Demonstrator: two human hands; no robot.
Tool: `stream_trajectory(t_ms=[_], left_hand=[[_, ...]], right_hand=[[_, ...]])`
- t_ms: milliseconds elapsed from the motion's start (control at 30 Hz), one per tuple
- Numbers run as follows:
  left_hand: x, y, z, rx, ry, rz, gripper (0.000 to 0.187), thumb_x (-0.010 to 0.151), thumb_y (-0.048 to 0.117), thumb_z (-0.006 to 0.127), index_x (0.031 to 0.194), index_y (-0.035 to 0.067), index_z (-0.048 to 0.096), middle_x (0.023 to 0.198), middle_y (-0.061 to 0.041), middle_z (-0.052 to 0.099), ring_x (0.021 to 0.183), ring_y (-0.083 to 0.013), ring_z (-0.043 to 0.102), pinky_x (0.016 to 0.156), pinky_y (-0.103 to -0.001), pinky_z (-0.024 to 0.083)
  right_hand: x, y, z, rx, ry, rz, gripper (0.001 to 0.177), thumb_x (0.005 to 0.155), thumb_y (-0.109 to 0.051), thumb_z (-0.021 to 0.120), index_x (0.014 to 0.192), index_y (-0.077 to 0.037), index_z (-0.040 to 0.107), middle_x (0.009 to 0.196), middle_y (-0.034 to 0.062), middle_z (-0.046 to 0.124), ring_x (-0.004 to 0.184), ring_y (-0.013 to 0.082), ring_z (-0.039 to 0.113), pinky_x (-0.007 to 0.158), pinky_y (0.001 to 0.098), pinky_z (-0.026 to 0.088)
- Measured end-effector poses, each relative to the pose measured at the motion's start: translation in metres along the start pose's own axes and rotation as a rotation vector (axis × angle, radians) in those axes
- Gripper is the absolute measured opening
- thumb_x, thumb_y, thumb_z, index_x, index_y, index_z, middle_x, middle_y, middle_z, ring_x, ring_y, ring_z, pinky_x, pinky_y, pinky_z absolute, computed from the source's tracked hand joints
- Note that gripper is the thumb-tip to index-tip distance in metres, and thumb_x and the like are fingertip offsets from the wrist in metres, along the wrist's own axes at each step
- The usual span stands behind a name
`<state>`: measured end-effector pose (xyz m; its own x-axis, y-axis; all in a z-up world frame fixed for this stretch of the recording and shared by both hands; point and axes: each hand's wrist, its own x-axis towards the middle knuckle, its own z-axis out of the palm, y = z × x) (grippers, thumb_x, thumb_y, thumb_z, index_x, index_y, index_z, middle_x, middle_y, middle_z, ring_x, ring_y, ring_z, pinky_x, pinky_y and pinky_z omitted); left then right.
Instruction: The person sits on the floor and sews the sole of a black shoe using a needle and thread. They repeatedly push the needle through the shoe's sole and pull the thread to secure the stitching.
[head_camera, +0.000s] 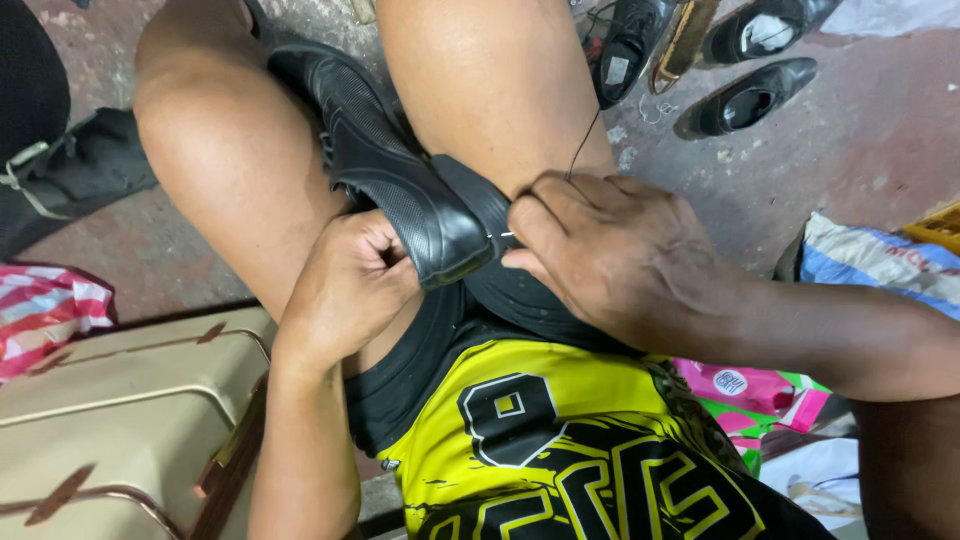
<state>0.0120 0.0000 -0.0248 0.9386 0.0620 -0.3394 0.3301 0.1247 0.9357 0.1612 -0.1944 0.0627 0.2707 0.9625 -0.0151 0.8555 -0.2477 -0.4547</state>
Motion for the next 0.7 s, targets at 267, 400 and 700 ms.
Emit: stream_trajectory(t_ms=[267, 400, 700], left_hand=[[0.002, -0.005, 0.001, -0.191, -0.024, -0.035, 0.025, 0.094, -0.012, 0.058, 0.112, -0.001, 0.071, 0.095, 0.005, 0.07, 0.085, -0.0004, 0.059, 0.078, -0.02, 0.052], [0.001, -0.01, 0.002, -0.259, -0.022, -0.043, 0.022, 0.095, -0.01, 0.057, 0.11, 0.0, 0.07, 0.092, 0.008, 0.067, 0.082, 0.0007, 0.057, 0.074, -0.018, 0.049], [-0.009, 0.0, 0.003, -0.026, 0.173, -0.037, 0.011, 0.097, -0.007, 0.066, 0.103, 0.0, 0.07, 0.079, 0.006, 0.049, 0.064, -0.0017, 0.044, 0.057, -0.019, 0.038]], right_hand=[[-0.002, 0.023, 0.004, -0.174, 0.026, -0.105, 0.041, 0.088, -0.046, 0.079, 0.082, -0.008, 0.064, 0.078, 0.0042, 0.066, 0.062, 0.02, 0.066, 0.053, 0.0327, 0.05], [-0.006, 0.031, 0.012, -0.251, 0.066, -0.079, 0.053, 0.083, -0.057, 0.082, 0.07, -0.011, 0.06, 0.069, 0.0039, 0.065, 0.057, 0.0204, 0.066, 0.052, 0.0326, 0.049], [-0.021, 0.051, 0.007, -0.128, 0.053, 0.007, 0.052, 0.093, -0.058, 0.074, 0.076, -0.011, 0.062, 0.068, 0.0034, 0.062, 0.059, 0.0203, 0.061, 0.059, 0.0346, 0.048]])
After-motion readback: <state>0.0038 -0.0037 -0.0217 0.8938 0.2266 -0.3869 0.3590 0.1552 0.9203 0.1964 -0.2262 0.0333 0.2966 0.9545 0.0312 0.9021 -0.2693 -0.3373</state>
